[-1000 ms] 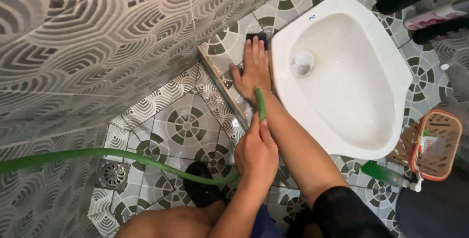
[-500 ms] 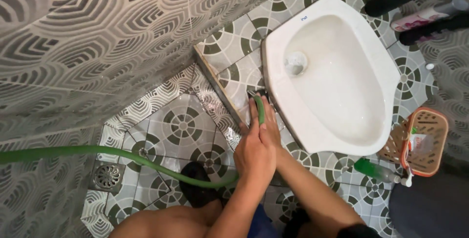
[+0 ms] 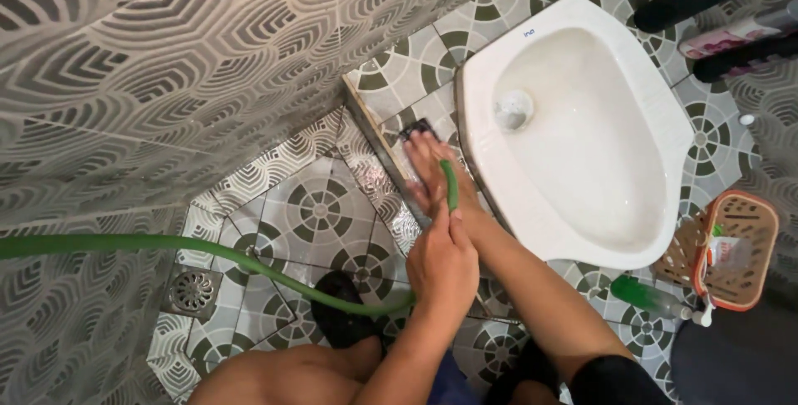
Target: Scrubbing the surfaces and rinsing the interior of a squat toilet using a sponge and a water hose.
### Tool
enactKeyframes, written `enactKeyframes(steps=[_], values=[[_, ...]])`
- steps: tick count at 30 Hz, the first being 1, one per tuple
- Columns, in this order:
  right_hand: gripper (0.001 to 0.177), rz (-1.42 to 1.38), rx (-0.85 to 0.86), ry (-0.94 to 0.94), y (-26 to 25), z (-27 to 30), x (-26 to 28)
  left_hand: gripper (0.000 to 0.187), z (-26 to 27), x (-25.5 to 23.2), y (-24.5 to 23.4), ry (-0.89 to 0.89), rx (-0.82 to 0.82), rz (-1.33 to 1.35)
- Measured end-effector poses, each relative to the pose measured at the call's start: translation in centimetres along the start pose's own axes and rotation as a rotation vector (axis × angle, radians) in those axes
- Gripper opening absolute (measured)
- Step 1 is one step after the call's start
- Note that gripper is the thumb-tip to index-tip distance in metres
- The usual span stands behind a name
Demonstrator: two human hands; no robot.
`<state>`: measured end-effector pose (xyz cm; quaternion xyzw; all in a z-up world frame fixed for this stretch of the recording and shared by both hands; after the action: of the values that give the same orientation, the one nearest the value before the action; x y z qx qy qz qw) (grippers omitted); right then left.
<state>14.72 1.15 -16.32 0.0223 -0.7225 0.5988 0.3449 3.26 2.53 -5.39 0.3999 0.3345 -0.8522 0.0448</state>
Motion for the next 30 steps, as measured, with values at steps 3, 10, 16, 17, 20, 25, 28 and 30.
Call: enactKeyframes(steps=[3,10,16,17,20,25,28,30], values=[[0.077,0.053,-0.054,0.089,0.4,-1.0,-1.2,0.038,0.1,0.6,-0.2,0.044,-0.057,-0.005],[0.072,-0.073,-0.016,0.001,0.2,-8.2,1.3,0.037,-0.2,0.1,-2.8,-0.007,-0.158,0.033],[0.074,-0.050,-0.052,0.017,0.5,-11.5,1.7,0.036,-0.5,0.6,-3.6,-0.025,-0.226,0.156],[0.075,-0.055,-0.019,-0.012,0.8,-11.9,1.4,0.036,-0.7,0.4,-3.9,-0.004,-0.246,0.182],[0.077,-0.046,-0.021,-0.003,1.7,-12.4,1.1,0.037,-0.8,0.7,-4.2,-0.020,-0.246,0.181],[0.083,-0.015,0.030,0.012,0.7,-12.5,2.5,0.036,-0.9,0.3,-5.4,-0.023,-0.266,0.243],[0.081,-0.005,0.058,0.035,1.5,-12.6,1.9,0.039,-0.9,1.2,-4.7,-0.115,-0.196,0.235],[0.082,0.033,0.008,0.095,0.6,-12.6,2.8,0.039,-0.9,1.1,-4.4,-0.046,-0.238,0.204]])
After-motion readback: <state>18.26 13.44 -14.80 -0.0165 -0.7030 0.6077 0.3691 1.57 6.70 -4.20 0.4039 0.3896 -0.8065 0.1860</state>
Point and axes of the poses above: each hand's wrist, its own z-axis away from the middle knuckle, its own y-axis out of the palm, x = y × z, the point moved 8 cm from there along -z, towards the middle knuckle, and after that the axes turned 8 degrees about -z, right-handed, at the moved point
